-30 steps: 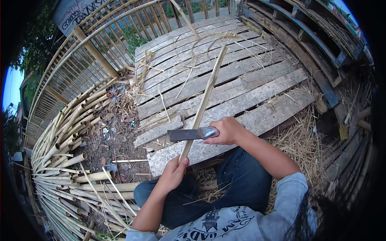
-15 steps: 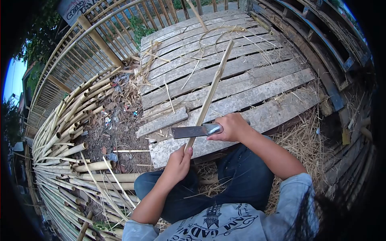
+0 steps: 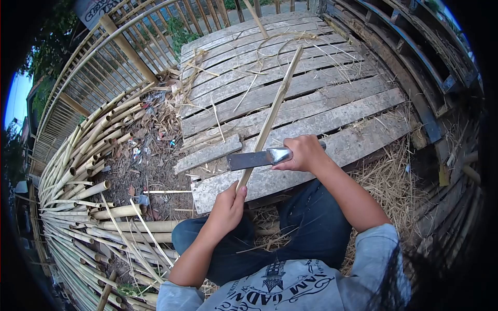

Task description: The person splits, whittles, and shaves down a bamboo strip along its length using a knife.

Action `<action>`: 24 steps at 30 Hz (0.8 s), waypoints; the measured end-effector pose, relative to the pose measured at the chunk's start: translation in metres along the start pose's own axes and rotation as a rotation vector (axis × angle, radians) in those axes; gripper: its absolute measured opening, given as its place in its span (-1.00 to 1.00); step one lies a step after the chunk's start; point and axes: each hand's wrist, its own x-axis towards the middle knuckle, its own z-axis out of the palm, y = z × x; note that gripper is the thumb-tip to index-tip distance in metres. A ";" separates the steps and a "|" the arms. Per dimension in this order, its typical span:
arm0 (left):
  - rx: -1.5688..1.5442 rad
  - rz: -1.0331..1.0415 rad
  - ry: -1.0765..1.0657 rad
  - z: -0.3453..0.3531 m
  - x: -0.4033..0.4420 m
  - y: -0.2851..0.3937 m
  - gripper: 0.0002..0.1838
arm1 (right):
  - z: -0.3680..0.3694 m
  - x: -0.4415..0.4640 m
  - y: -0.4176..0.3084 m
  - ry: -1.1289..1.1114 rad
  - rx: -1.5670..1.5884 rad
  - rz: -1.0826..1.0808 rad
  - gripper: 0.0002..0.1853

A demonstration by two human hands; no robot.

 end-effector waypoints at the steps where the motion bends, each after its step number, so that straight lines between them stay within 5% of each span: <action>1: -0.003 0.002 0.002 -0.001 0.000 -0.003 -0.61 | -0.002 0.000 0.001 -0.001 -0.003 -0.002 -0.20; 4: -0.082 -0.057 -0.016 -0.004 -0.008 -0.013 -0.61 | -0.014 0.000 0.022 0.069 0.010 0.156 -0.25; 6: -0.022 -0.009 -0.088 -0.001 -0.017 -0.018 -0.61 | -0.028 0.000 0.056 0.227 0.182 0.601 -0.31; 11: -0.148 -0.005 -0.109 0.006 -0.005 -0.009 -0.61 | -0.025 -0.010 0.021 0.131 0.183 0.487 -0.33; 13: -0.216 -0.046 -0.133 0.005 0.000 0.000 -0.61 | -0.018 -0.003 -0.004 -0.046 0.166 0.218 -0.26; 17: -0.045 0.023 0.026 0.008 -0.002 -0.010 -0.66 | -0.001 0.003 -0.022 -0.134 0.240 0.103 -0.21; 19: 0.031 -0.007 0.017 0.005 -0.006 -0.010 -0.68 | -0.001 0.006 -0.011 -0.133 0.021 0.066 -0.20; 24: 0.131 0.022 -0.079 0.010 -0.010 -0.012 -0.69 | -0.012 0.007 0.045 0.036 0.109 0.468 -0.23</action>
